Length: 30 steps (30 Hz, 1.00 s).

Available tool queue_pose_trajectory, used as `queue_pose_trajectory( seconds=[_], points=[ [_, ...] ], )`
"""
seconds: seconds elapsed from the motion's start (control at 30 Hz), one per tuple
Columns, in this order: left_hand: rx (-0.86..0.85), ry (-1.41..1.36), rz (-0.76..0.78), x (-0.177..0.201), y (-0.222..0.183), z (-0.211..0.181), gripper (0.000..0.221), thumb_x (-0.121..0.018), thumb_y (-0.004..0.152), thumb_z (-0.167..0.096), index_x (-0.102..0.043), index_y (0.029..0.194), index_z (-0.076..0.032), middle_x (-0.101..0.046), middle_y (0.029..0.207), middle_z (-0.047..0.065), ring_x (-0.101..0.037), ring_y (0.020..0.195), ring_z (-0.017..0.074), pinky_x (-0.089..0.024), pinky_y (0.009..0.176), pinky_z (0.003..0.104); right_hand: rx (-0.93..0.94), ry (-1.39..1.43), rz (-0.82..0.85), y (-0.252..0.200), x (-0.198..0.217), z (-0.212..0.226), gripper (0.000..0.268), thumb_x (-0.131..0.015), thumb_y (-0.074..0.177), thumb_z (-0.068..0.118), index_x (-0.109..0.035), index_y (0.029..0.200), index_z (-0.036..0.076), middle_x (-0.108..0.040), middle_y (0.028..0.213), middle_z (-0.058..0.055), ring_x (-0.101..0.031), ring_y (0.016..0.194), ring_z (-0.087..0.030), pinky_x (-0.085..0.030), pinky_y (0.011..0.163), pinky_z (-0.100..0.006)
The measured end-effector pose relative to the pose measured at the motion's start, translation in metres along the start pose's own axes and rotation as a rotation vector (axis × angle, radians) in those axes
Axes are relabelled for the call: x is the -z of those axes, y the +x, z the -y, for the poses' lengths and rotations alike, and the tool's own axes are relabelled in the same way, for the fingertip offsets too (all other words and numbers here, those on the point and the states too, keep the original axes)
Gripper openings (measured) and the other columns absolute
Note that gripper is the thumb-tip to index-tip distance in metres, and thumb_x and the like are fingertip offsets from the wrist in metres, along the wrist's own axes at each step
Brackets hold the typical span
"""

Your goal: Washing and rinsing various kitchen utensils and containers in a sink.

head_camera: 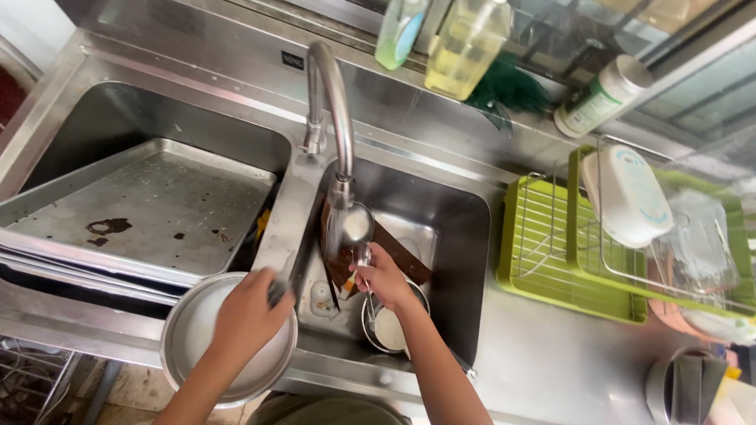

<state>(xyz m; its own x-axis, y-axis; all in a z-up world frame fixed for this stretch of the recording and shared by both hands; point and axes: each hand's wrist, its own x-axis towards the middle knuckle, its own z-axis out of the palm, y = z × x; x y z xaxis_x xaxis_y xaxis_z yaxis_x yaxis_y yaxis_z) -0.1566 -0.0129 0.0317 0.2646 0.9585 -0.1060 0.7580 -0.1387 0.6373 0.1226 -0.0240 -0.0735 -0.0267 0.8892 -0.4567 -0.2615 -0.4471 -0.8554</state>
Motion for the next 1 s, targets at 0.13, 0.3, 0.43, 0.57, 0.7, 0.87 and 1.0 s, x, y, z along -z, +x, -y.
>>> queue_pose_trajectory(
  seconds=[0.13, 0.3, 0.43, 0.57, 0.7, 0.87, 1.0],
  points=[
    [0.118, 0.240, 0.105, -0.011, -0.025, 0.066, 0.044, -0.072, 0.080, -0.040, -0.064, 0.112, -0.012, -0.068, 0.110, 0.012, -0.065, 0.107, 0.0339, -0.053, 0.089, 0.047, -0.128, 0.090, 0.005, 0.055, -0.014, 0.005, 0.023, -0.053, 0.095, -0.002, -0.056, 0.114, 0.012, -0.065, 0.083, 0.000, -0.048, 0.062, -0.009, -0.037, 0.052, -0.025],
    [0.126, 0.449, 0.385, -0.048, -0.034, 0.097, 0.057, -0.075, 0.080, -0.025, -0.054, 0.132, -0.023, -0.035, 0.154, 0.015, -0.044, 0.132, 0.0375, -0.047, 0.095, 0.060, -0.073, 0.135, 0.161, 0.136, 0.005, -0.033, 0.011, -0.061, 0.103, 0.014, -0.058, 0.101, 0.004, -0.053, 0.070, -0.005, -0.048, 0.056, -0.013, -0.040, 0.048, -0.029],
    [0.130, 0.419, 0.389, -0.053, -0.040, 0.095, 0.059, -0.072, 0.085, -0.019, -0.047, 0.139, -0.023, -0.032, 0.154, 0.017, -0.040, 0.132, 0.0396, -0.047, 0.095, 0.064, -0.057, 0.069, 0.138, 0.143, -0.005, -0.029, 0.015, -0.062, 0.095, 0.006, -0.066, 0.109, 0.001, -0.057, 0.074, -0.006, -0.053, 0.061, -0.014, -0.042, 0.053, -0.028],
    [0.068, 0.440, 0.486, -0.044, -0.041, 0.089, 0.055, -0.068, 0.085, -0.005, -0.047, 0.134, -0.016, -0.039, 0.142, 0.018, -0.044, 0.130, 0.0398, -0.052, 0.092, 0.058, 0.017, 0.254, -0.008, 0.146, 0.005, -0.037, 0.020, -0.062, 0.106, 0.021, -0.055, 0.093, 0.008, -0.050, 0.064, -0.002, -0.037, 0.044, -0.009, -0.027, 0.037, -0.025],
    [0.002, 0.358, 0.475, -0.046, -0.036, 0.097, 0.051, -0.068, 0.080, -0.001, -0.050, 0.126, -0.014, -0.044, 0.136, 0.016, -0.048, 0.124, 0.0376, -0.056, 0.087, 0.048, 0.021, 0.144, -0.044, 0.135, -0.004, -0.025, 0.033, -0.060, 0.109, 0.028, -0.056, 0.090, 0.001, -0.041, 0.055, -0.002, -0.035, 0.041, -0.011, -0.026, 0.036, -0.027],
    [-0.039, 0.375, 0.437, -0.042, -0.029, 0.094, 0.053, -0.069, 0.077, 0.001, -0.050, 0.124, -0.014, -0.045, 0.132, 0.017, -0.047, 0.124, 0.0393, -0.054, 0.086, 0.050, 0.052, 0.079, -0.001, 0.124, -0.028, -0.005, 0.013, -0.061, 0.095, 0.018, -0.062, 0.104, 0.009, -0.053, 0.065, -0.002, -0.040, 0.048, -0.011, -0.030, 0.043, -0.027],
    [-0.007, 0.391, 0.514, -0.035, -0.022, 0.086, 0.058, -0.070, 0.074, 0.001, -0.049, 0.125, -0.016, -0.046, 0.130, 0.014, -0.045, 0.125, 0.0380, -0.053, 0.089, 0.050, 0.007, 0.117, -0.207, 0.151, -0.007, -0.037, 0.030, -0.062, 0.103, 0.023, -0.049, 0.086, 0.003, -0.045, 0.059, -0.004, -0.037, 0.038, -0.014, -0.026, 0.033, -0.030]
  ],
)
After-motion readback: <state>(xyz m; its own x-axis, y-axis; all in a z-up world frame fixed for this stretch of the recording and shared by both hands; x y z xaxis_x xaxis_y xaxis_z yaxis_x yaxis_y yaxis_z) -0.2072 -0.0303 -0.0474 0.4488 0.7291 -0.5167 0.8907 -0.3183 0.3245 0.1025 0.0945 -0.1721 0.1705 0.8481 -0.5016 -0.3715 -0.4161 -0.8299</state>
